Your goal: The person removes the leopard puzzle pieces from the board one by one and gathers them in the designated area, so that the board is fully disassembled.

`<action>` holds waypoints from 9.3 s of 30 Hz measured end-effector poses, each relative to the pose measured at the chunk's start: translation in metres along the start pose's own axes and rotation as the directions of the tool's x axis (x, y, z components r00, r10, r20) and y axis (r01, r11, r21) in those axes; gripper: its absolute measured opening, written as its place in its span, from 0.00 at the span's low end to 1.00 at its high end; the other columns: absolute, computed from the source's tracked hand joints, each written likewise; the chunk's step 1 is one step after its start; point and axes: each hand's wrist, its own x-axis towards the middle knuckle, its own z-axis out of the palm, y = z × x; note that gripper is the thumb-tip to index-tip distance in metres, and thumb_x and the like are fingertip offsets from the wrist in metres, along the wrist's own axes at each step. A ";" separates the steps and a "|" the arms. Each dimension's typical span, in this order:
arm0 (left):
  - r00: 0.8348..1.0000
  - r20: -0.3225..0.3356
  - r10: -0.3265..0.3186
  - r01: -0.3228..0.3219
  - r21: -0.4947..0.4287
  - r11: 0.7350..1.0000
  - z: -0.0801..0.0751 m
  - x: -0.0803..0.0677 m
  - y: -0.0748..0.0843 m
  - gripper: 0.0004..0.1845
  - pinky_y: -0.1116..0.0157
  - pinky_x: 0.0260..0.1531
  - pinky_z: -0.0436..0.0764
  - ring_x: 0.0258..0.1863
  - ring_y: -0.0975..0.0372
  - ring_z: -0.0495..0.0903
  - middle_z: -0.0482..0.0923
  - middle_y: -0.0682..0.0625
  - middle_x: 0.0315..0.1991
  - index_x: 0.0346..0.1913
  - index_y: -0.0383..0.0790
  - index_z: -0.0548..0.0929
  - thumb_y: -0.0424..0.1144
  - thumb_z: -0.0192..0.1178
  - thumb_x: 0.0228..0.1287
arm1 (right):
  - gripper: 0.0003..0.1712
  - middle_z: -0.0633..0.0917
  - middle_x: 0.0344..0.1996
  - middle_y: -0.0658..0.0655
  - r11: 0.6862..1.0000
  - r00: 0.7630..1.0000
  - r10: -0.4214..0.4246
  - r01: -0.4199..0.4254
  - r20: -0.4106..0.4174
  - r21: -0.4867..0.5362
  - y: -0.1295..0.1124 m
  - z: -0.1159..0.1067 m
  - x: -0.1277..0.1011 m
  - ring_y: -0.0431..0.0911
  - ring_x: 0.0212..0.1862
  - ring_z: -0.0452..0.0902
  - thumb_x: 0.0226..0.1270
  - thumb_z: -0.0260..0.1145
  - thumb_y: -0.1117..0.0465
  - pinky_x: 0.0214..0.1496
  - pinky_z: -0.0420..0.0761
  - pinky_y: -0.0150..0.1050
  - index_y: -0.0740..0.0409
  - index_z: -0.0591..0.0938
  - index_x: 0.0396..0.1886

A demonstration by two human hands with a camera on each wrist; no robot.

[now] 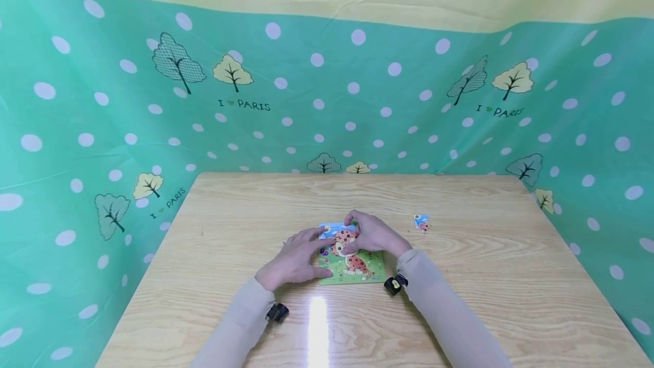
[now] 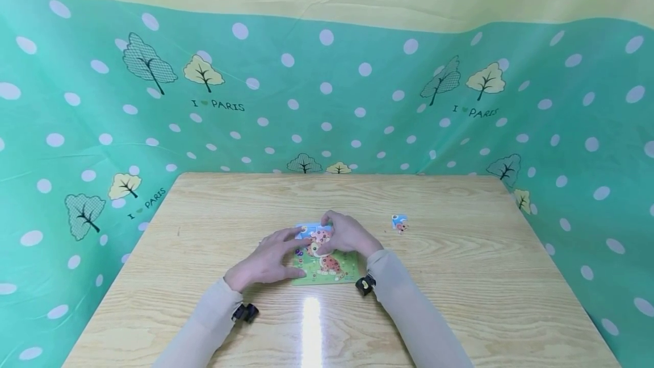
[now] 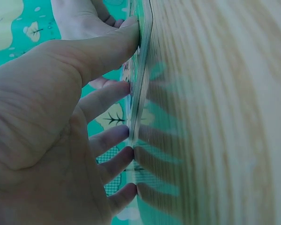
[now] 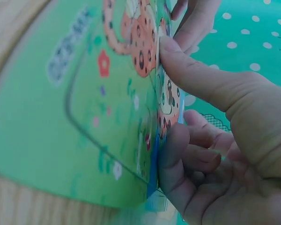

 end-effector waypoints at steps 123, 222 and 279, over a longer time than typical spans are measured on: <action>1.000 0.011 0.006 -0.006 0.011 1.000 -0.002 -0.002 0.004 0.40 0.32 0.81 0.54 0.84 0.39 0.55 0.57 0.42 0.85 0.78 0.54 0.74 0.58 0.73 0.64 | 0.15 0.93 0.43 0.47 0.966 0.958 -0.175 0.212 -0.228 0.151 0.040 -0.007 -0.005 0.44 0.48 0.87 0.73 0.71 0.42 0.58 0.85 0.47 0.44 0.92 0.49; 1.000 0.008 0.015 -0.015 -0.002 1.000 0.003 -0.004 0.001 0.40 0.33 0.82 0.51 0.85 0.40 0.53 0.55 0.43 0.86 0.79 0.53 0.73 0.59 0.71 0.66 | 0.30 0.87 0.45 0.64 0.961 0.881 0.238 -0.151 -0.410 0.232 0.179 -0.106 -0.090 0.45 0.38 0.81 0.81 0.65 0.50 0.34 0.82 0.34 0.68 0.77 0.69; 1.000 0.000 0.012 -0.012 -0.016 1.000 0.002 -0.004 0.003 0.39 0.32 0.82 0.52 0.84 0.38 0.54 0.56 0.42 0.86 0.78 0.53 0.74 0.56 0.72 0.66 | 0.19 0.90 0.43 0.59 0.992 0.899 0.064 -0.010 -0.433 0.125 0.124 -0.068 -0.060 0.47 0.45 0.81 0.75 0.72 0.52 0.46 0.79 0.40 0.60 0.89 0.57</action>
